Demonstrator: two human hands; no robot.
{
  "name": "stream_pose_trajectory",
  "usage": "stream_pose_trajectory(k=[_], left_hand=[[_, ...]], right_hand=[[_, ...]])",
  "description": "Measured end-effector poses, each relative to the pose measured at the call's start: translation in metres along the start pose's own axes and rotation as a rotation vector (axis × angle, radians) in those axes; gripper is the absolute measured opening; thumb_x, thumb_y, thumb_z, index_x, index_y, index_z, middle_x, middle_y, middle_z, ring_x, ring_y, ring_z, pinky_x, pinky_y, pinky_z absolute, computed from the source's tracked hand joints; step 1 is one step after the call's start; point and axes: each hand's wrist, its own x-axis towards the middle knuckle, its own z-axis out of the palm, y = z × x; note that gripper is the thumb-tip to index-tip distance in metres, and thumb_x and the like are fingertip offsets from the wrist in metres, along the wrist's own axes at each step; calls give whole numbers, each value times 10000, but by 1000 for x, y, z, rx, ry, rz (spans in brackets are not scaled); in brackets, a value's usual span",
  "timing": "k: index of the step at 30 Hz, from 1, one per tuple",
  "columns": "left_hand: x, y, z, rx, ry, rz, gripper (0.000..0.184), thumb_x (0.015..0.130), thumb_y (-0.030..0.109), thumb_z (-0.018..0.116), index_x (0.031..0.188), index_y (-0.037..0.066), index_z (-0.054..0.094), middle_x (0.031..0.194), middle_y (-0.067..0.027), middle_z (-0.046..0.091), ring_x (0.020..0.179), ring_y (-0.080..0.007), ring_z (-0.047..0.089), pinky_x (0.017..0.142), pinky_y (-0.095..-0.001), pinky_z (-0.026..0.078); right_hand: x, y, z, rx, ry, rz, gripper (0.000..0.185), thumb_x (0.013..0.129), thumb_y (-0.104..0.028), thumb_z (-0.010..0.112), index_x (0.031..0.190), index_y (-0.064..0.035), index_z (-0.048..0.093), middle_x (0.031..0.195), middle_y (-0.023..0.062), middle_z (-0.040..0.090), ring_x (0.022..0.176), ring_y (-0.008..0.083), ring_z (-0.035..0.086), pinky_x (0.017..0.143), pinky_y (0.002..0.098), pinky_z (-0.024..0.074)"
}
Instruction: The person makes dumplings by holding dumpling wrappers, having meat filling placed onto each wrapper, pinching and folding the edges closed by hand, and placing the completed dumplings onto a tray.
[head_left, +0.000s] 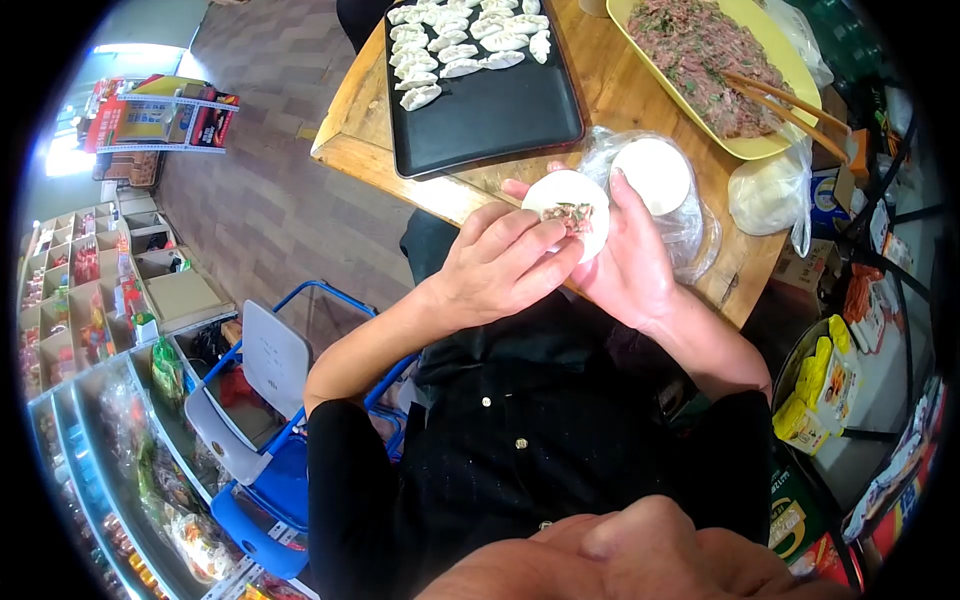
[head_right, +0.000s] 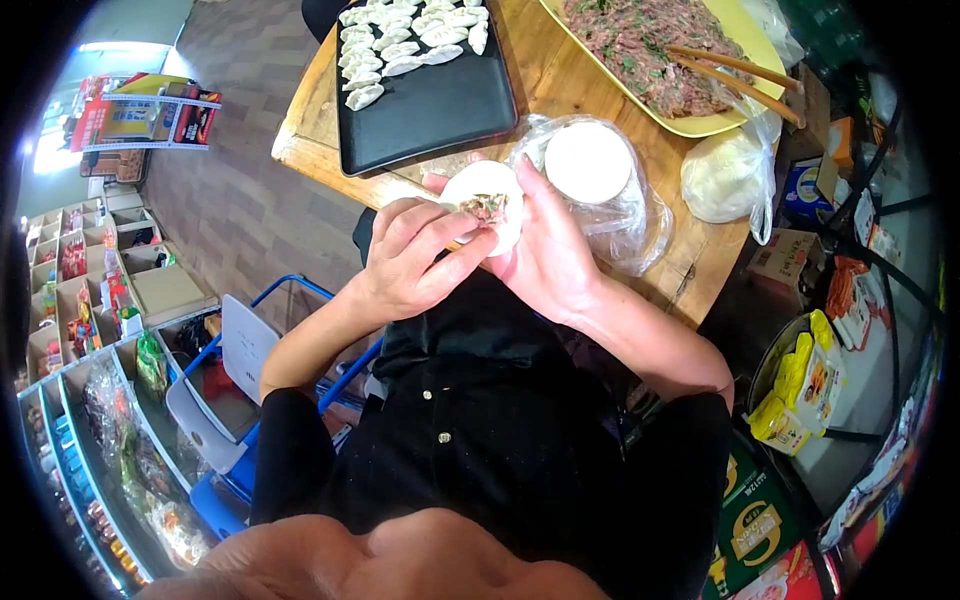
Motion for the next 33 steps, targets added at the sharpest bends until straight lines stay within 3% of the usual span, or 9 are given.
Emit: stream_pose_trajectory(k=[6, 9, 16, 21, 27, 30, 33], left_hand=[[3, 0, 2, 9, 100, -44, 370, 590, 139, 782, 946, 154, 683, 982, 11, 612, 855, -194, 558, 771, -339, 411], [9, 0, -2, -89, 115, -228, 277, 642, 85, 753, 897, 145, 662, 889, 0, 616, 777, -196, 549, 727, -344, 374], [11, -5, 4, -273, 118, -511, 250, 676, 79, 750, 875, 122, 605, 805, -6, 616, 725, -202, 519, 733, -359, 341], [13, -5, 7, -208, 116, -460, 249, 676, 95, 756, 872, 130, 605, 807, 4, 614, 714, -192, 516, 726, -358, 336], [10, 8, 0, -125, 86, -264, 340, 608, 92, 774, 926, 143, 667, 887, 12, 621, 765, -189, 541, 753, -357, 350], [5, 8, 3, -138, 111, -226, 345, 598, 98, 779, 923, 143, 669, 911, 10, 624, 786, -196, 548, 756, -361, 357], [12, -8, -11, -224, 95, -231, 319, 646, 208, 767, 942, 128, 679, 957, -27, 632, 839, -220, 555, 774, -385, 365]], right_hand=[[2, 3, 0, 48, -14, -2, 529, 1045, -463, 184, 1324, -82, 422, 1364, 181, 500, 1207, 249, 530, 998, 395, 465], [4, 5, -1, 70, 5, -24, 529, 1045, -450, 207, 1352, -66, 403, 1381, 181, 486, 1226, 254, 512, 1030, 392, 433], [1, 7, -3, 27, -110, -111, 495, 1005, -349, 424, 1407, -70, 347, 1454, 167, 413, 1261, 235, 472, 1085, 374, 359], [0, 9, -4, -105, -156, -161, 533, 982, -278, 481, 1443, -88, 292, 1502, 176, 342, 1283, 223, 442, 1117, 382, 315], [2, 2, 1, 69, -52, -95, 514, 1000, -338, 363, 1433, -70, 296, 1470, 235, 364, 1373, 349, 363, 1134, 461, 302], [2, -2, 0, 163, -74, -39, 507, 1001, -338, 350, 1424, -62, 310, 1469, 230, 368, 1358, 352, 382, 1122, 459, 322], [2, -3, -19, 325, -123, 46, 503, 1002, -347, 343, 1399, -39, 378, 1425, 227, 431, 1336, 327, 419, 1104, 462, 349]])
